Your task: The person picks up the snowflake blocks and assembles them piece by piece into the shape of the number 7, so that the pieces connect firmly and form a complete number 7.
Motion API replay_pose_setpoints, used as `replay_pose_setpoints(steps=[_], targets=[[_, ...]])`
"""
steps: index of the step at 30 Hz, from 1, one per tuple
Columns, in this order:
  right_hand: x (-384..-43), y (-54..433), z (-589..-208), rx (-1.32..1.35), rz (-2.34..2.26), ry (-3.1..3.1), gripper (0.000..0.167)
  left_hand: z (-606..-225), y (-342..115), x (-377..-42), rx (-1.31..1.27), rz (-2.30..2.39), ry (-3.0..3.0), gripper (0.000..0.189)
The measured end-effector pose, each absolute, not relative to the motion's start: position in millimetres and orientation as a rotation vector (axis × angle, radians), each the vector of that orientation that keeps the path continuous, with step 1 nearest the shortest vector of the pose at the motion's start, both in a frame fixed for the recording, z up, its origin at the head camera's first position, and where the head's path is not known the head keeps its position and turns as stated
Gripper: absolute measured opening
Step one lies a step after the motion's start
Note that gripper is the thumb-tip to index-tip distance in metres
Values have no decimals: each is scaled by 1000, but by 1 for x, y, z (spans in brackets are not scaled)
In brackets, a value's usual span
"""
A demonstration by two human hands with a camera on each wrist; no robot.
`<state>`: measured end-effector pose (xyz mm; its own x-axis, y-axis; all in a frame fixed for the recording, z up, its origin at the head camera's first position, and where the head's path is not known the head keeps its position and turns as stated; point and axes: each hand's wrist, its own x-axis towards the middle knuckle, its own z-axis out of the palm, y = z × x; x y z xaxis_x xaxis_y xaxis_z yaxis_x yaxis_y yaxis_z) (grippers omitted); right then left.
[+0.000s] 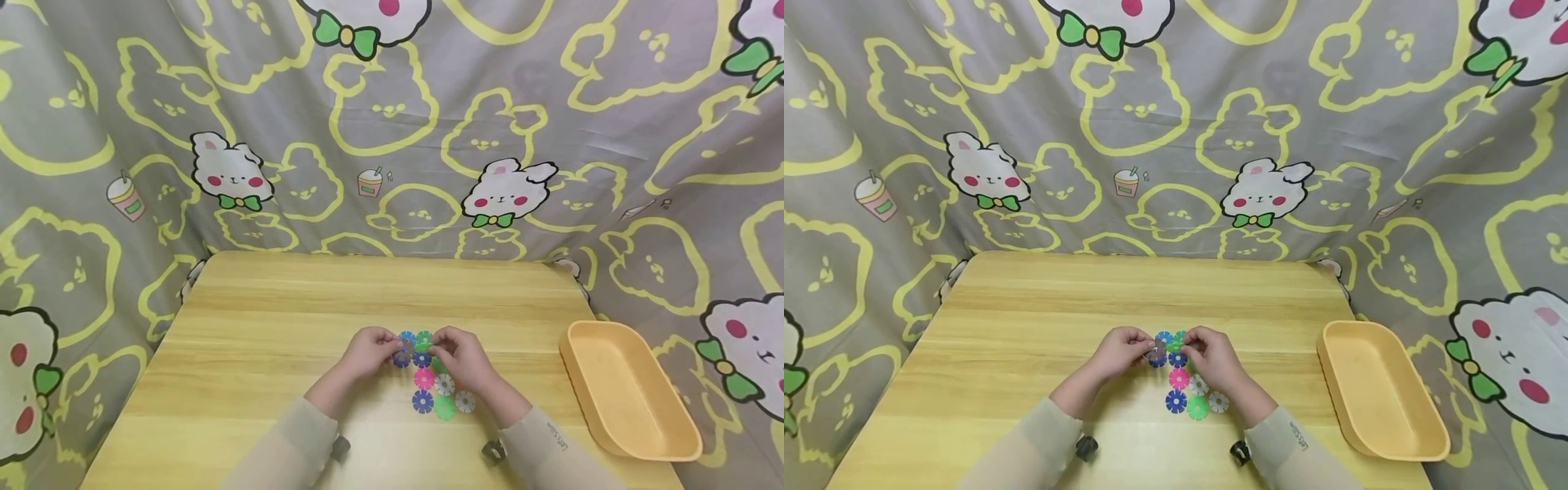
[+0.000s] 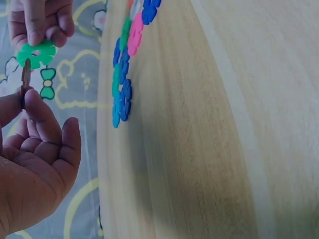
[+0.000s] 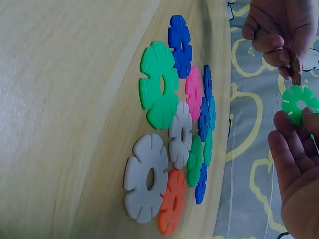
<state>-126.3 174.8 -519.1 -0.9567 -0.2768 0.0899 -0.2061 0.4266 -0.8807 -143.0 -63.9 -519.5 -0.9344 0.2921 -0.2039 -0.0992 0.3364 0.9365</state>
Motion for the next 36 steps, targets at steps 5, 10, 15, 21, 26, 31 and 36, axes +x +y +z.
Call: replay_pose_setpoints(steps=[5,10,15,21,26,31,36], targets=[[-128,174,-517,-496,-1568,2631,11,-519,-62,-145,175,1644,2265,16],[-129,172,-516,-545,-1544,2658,15,-517,-61,-145,177,1649,2261,17],[-127,171,-517,-602,-1528,2709,18,-517,-59,-145,150,1671,2239,16],[-123,170,-523,-636,-1537,2731,15,-516,-57,-142,125,1655,2243,13],[-121,170,-526,-682,-1578,2731,16,-517,-54,-140,123,1629,2298,12],[-121,170,-527,-716,-1581,2750,17,-520,-51,-139,118,1648,2326,13],[-120,169,-528,-723,-1596,2759,16,-522,-48,-136,101,1679,2324,14]])
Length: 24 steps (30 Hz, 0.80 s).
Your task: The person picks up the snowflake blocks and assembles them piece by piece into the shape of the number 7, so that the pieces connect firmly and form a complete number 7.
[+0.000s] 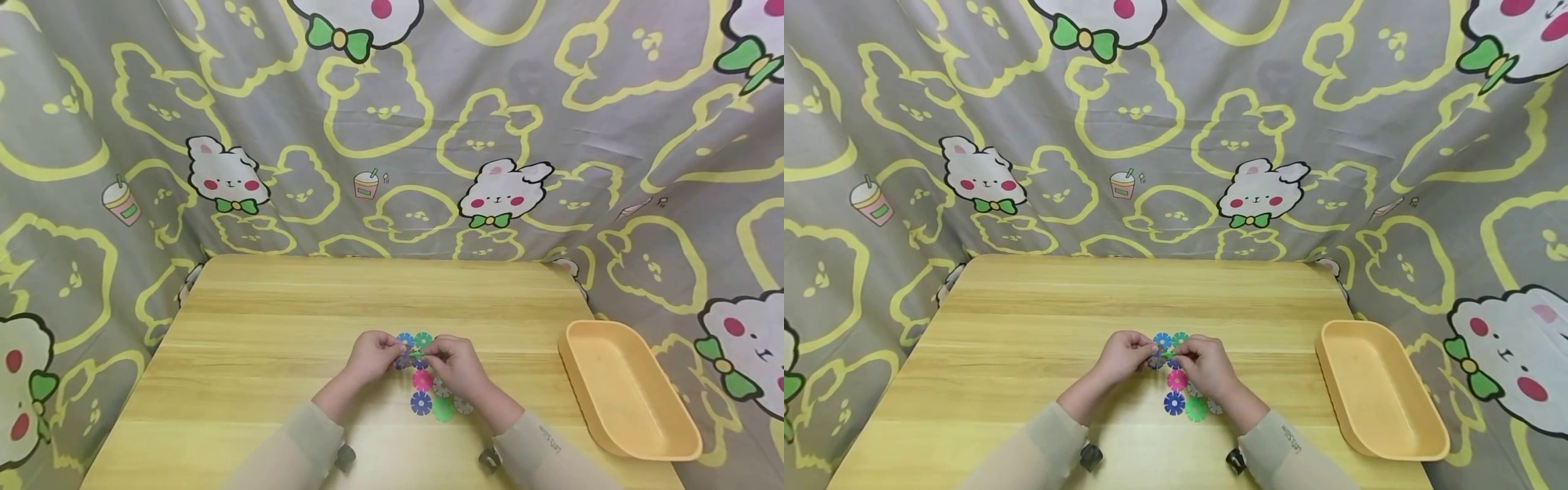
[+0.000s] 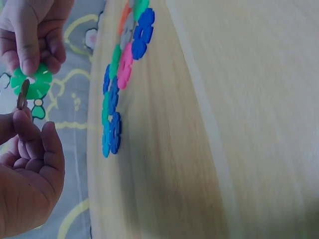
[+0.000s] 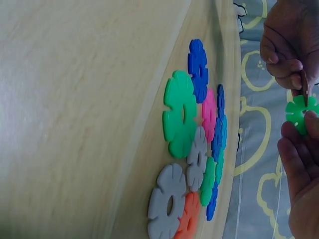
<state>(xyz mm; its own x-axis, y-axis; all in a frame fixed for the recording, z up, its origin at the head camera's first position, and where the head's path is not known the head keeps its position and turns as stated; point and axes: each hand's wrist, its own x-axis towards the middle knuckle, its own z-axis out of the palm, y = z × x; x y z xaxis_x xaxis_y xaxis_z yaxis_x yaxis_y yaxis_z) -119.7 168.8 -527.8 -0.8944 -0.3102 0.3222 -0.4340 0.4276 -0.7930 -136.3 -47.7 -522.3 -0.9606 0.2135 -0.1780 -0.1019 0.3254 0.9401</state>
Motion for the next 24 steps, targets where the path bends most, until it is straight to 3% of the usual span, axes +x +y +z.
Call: replay_pose_setpoints(steps=[8,15,19,24], targets=[[-119,166,-532,644,1457,-2547,17,-523,-49,-135,131,1688,2319,11],[-122,158,-531,528,1396,-2572,17,-524,-49,-136,455,1520,2550,29],[-123,157,-528,542,1399,-2565,17,-521,-44,-135,565,1444,2622,16],[-128,168,-525,420,1297,-2777,19,-519,-43,-136,506,1418,2660,6]])
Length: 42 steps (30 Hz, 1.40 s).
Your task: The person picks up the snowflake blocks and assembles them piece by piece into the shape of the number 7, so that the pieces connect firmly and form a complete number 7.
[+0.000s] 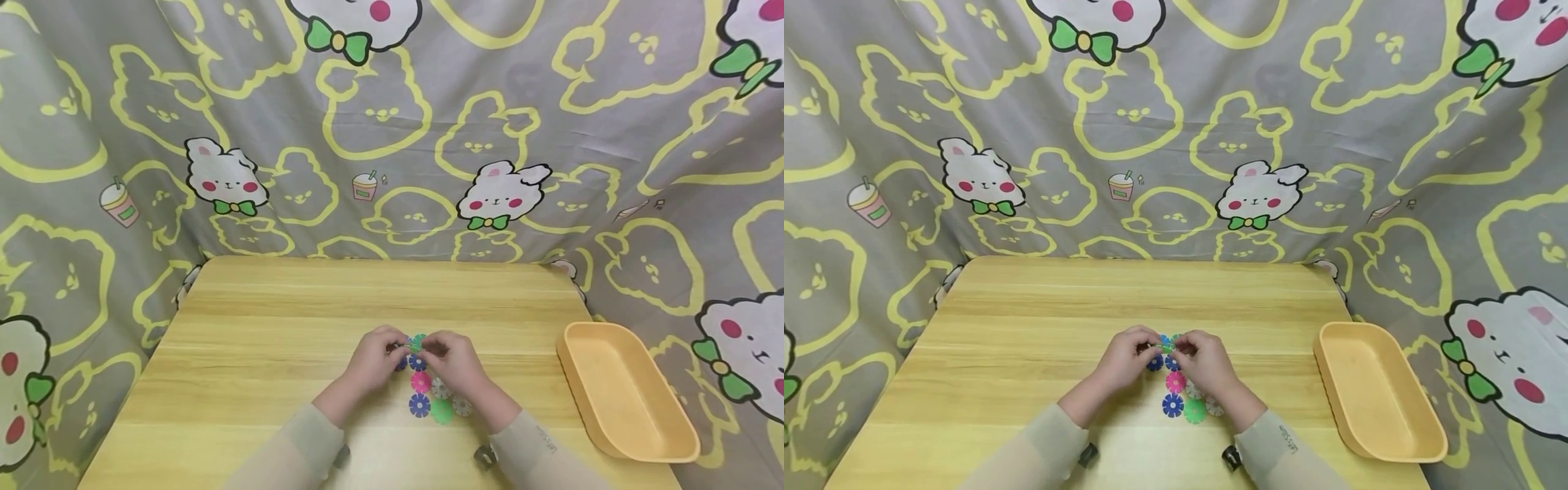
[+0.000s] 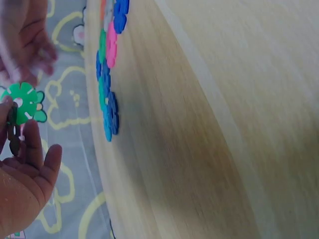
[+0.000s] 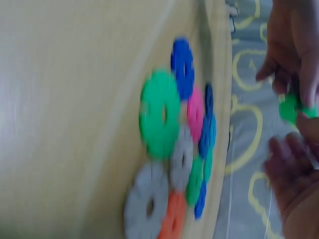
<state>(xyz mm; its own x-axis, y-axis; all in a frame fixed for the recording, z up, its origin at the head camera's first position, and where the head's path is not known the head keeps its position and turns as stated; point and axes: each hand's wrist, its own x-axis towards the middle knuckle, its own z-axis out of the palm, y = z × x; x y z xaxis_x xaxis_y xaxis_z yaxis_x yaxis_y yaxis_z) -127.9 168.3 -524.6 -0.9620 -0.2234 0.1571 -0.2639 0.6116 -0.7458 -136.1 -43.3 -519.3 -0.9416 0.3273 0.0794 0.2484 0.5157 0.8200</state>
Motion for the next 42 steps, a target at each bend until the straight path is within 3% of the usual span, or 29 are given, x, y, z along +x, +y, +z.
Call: replay_pose_setpoints(steps=[5,11,17,27,35,42], targets=[[-136,190,-534,256,893,-3060,43,-522,-50,-138,417,1408,2712,6],[-140,200,-550,300,752,-3149,59,-523,-54,-140,412,1415,2726,9],[-147,197,-555,345,650,-3144,53,-523,-53,-140,413,1386,2731,8],[-157,198,-558,314,749,-3226,29,-522,-53,-137,388,1367,2728,8],[-158,199,-556,301,741,-3243,47,-522,-53,-137,408,1353,2726,11],[-162,201,-552,288,747,-3267,32,-520,-54,-136,403,1374,2688,9]])
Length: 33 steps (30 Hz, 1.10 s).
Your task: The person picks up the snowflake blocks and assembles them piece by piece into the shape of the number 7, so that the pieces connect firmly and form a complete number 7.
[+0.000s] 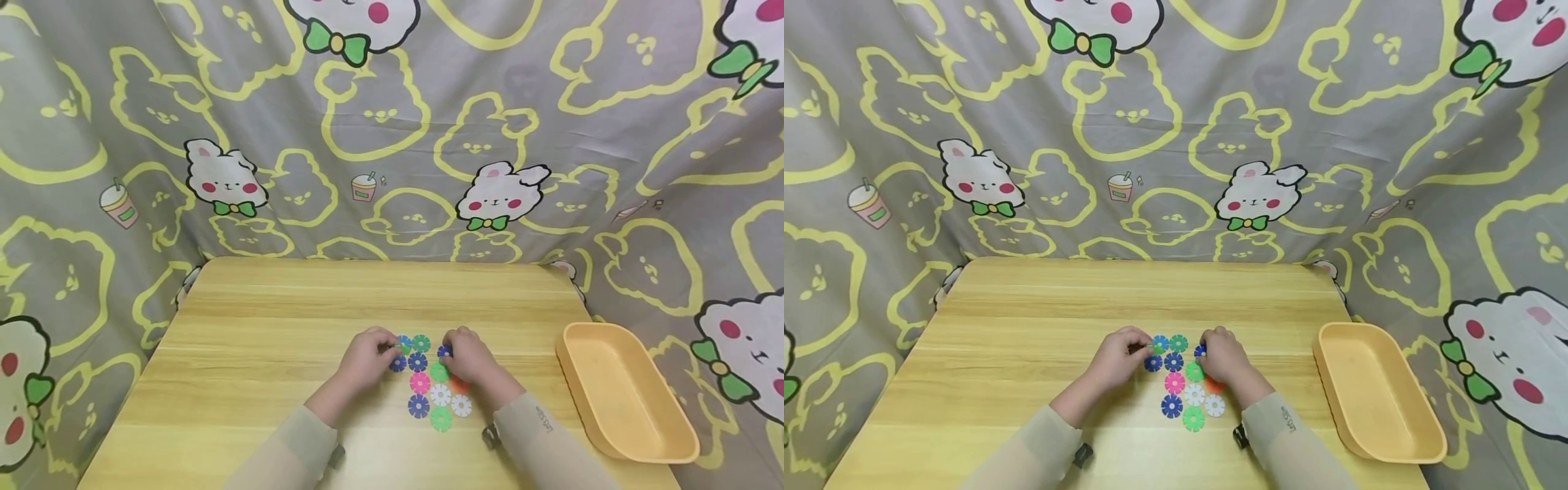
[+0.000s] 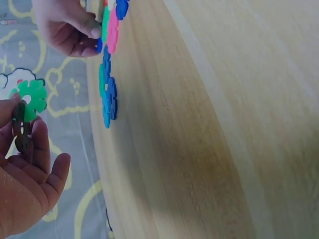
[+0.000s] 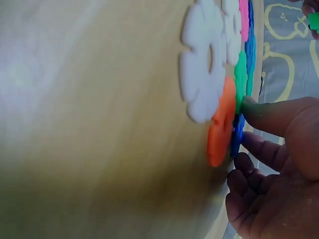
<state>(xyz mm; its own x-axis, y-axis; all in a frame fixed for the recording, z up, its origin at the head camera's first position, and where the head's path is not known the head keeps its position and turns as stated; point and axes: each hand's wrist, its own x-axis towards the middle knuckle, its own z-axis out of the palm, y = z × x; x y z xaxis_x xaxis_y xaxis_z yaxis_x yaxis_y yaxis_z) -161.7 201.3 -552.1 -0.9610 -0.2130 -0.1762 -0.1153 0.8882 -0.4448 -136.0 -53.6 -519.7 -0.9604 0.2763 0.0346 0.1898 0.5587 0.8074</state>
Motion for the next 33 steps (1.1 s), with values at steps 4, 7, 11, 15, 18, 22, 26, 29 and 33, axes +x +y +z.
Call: replay_pose_setpoints(steps=[4,7,11,15,18,22,26,29,33], targets=[[-164,205,-552,-206,-692,2805,28,-521,-53,-135,393,1374,2677,9],[-162,207,-552,-190,-765,2800,25,-521,-53,-135,388,1375,2673,7],[-156,206,-547,-197,-881,2854,18,-521,-54,-136,380,1378,2671,6],[-151,199,-537,-159,-1079,2858,18,-520,-54,-138,377,1374,2680,6],[-148,192,-528,-110,-1278,2763,18,-519,-54,-139,385,1375,2679,5],[-145,186,-518,-107,-1536,2551,18,-518,-52,-139,400,1379,2676,4],[-142,181,-511,-133,-1666,2398,18,-517,-53,-138,407,1375,2684,4],[-141,178,-510,-131,-1677,2377,19,-518,-53,-138,406,1374,2687,4],[-140,175,-511,-89,-1675,2376,19,-518,-53,-138,401,1384,2683,4]])
